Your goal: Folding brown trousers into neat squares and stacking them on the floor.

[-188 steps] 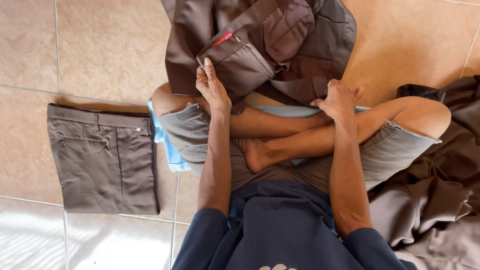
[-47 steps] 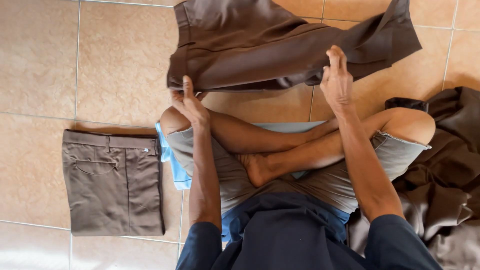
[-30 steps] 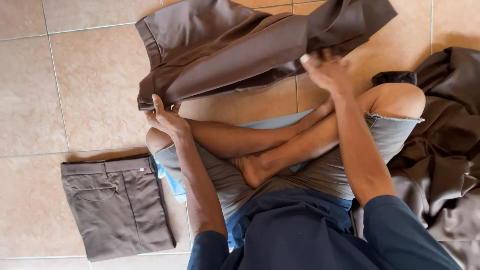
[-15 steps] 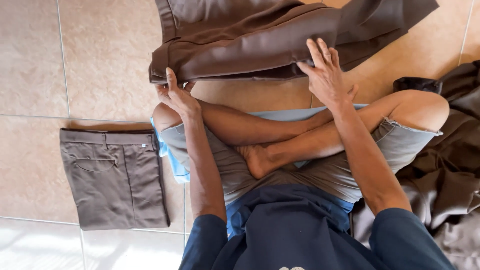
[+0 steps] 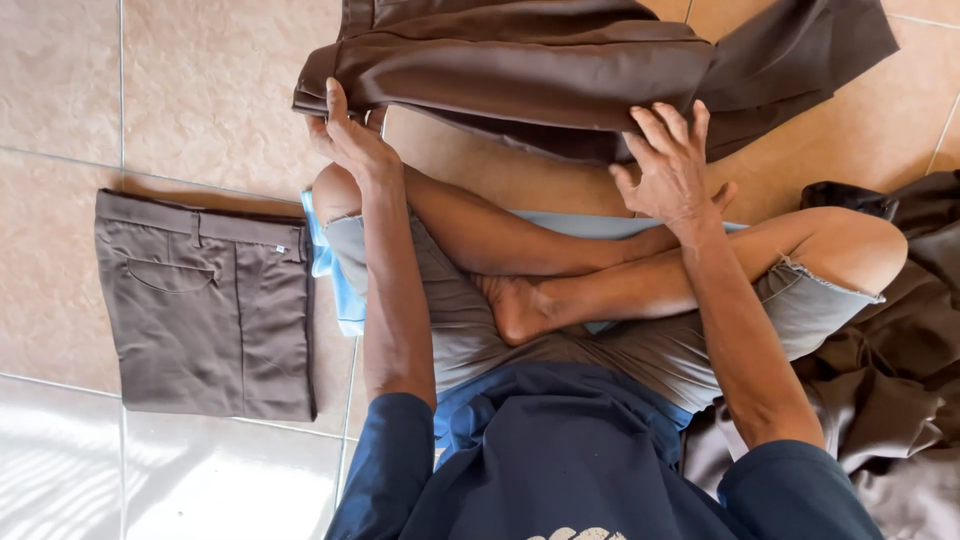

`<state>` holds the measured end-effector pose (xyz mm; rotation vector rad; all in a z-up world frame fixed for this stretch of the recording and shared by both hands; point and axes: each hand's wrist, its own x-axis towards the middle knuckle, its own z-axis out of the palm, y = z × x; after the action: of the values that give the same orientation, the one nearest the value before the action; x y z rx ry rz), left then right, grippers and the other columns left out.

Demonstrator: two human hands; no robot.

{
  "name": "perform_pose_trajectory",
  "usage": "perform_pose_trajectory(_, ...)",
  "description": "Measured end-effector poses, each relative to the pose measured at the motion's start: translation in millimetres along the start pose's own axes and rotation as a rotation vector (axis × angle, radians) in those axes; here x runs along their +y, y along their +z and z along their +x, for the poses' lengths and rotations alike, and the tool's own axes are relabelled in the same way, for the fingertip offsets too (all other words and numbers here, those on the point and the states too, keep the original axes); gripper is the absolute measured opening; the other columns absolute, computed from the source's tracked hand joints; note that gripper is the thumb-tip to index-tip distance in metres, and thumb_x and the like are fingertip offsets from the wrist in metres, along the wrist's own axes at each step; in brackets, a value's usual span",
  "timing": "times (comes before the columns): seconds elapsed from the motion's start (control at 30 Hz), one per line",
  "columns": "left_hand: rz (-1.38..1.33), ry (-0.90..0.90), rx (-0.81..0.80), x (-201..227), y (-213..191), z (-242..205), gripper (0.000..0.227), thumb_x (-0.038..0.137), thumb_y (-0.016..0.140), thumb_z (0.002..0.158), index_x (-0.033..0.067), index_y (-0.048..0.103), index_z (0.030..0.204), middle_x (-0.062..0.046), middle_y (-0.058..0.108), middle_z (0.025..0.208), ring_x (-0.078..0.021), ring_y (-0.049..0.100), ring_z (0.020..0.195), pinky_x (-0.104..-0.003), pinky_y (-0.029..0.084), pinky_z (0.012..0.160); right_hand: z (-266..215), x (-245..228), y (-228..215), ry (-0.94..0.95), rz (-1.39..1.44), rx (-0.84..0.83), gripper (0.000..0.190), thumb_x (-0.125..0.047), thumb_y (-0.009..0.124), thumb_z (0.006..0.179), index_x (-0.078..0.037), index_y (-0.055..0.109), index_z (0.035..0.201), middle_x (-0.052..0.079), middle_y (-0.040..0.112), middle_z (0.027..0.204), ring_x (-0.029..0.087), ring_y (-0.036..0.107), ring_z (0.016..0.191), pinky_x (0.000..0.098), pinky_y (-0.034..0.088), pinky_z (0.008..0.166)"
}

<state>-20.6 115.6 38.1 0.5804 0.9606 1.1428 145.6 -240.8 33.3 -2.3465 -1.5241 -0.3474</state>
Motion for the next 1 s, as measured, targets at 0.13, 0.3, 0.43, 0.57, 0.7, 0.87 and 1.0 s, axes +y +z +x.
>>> perform_pose_trajectory(0.13,-0.026,0.058,-0.038,3,-4,11,0.042,0.018,0.073,0.082,-0.0042,0.063,0.117,-0.027,0.067,0.109,-0.0394,0.069,0.095,-0.047,0.065,0.073,0,8,-3,0.004,-0.116,0.057,0.006,-0.008,0.079,0.091,-0.005,0.076,0.095,0.002,0.071,0.132,0.023,0.062,0.117,0.0481,0.026,0.122)
perform_pose_trajectory(0.3,-0.078,0.068,-0.038,4,-7,21,0.043,0.016,0.073,0.083,-0.007,0.061,0.117,-0.028,0.067,0.108,-0.0375,0.07,0.091,-0.044,0.067,0.074,6,14,-24,0.083,-0.142,0.379,0.022,0.016,0.078,0.085,0.002,0.078,0.102,0.007,0.076,0.118,0.026,0.066,0.106,0.0447,0.031,0.121)
perform_pose_trajectory(0.43,-0.069,0.03,0.016,-1,-8,26,0.037,0.015,0.071,0.084,-0.0037,0.063,0.115,-0.027,0.069,0.105,-0.0382,0.07,0.091,-0.044,0.064,0.07,-1,15,-7,0.069,-0.135,0.193,0.013,0.006,0.076,0.091,-0.005,0.071,0.096,0.006,0.067,0.121,0.027,0.061,0.118,0.0491,0.024,0.123)
perform_pose_trajectory(0.57,-0.164,0.067,-0.036,-1,-11,30,0.037,0.012,0.071,0.085,-0.0048,0.063,0.117,-0.025,0.07,0.104,-0.037,0.073,0.086,-0.042,0.067,0.07,-2,3,3,0.07,-0.112,0.059,0.008,0.003,0.075,0.084,0.0,0.068,0.082,0.015,0.061,0.144,0.033,0.051,0.135,0.0561,0.025,0.121)
perform_pose_trajectory(0.7,-0.13,0.061,-0.008,-3,-12,30,0.037,0.014,0.072,0.085,-0.0037,0.063,0.116,-0.023,0.069,0.104,-0.032,0.069,0.086,-0.038,0.062,0.067,-10,20,19,0.028,-0.301,0.016,0.006,-0.006,0.078,0.089,-0.008,0.073,0.093,0.004,0.065,0.147,0.024,0.054,0.135,0.054,0.022,0.123)
perform_pose_trajectory(0.87,-0.119,0.064,0.001,-7,-12,32,0.041,0.014,0.073,0.084,-0.0054,0.063,0.118,-0.028,0.069,0.108,-0.0392,0.073,0.091,-0.042,0.068,0.073,-10,27,3,0.107,-0.197,0.265,0.019,0.009,0.078,0.094,-0.003,0.08,0.109,0.003,0.081,0.124,0.02,0.074,0.106,0.0466,0.015,0.131)
perform_pose_trajectory(1.0,0.014,-0.023,0.085,-20,-14,45,0.034,0.011,0.063,0.091,-0.0054,0.061,0.121,-0.025,0.069,0.107,-0.0325,0.071,0.087,-0.039,0.065,0.067,-2,18,-7,0.111,-0.179,0.34,0.023,0.012,0.078,0.09,-0.005,0.083,0.106,0.001,0.081,0.121,0.02,0.07,0.108,0.044,0.014,0.133)
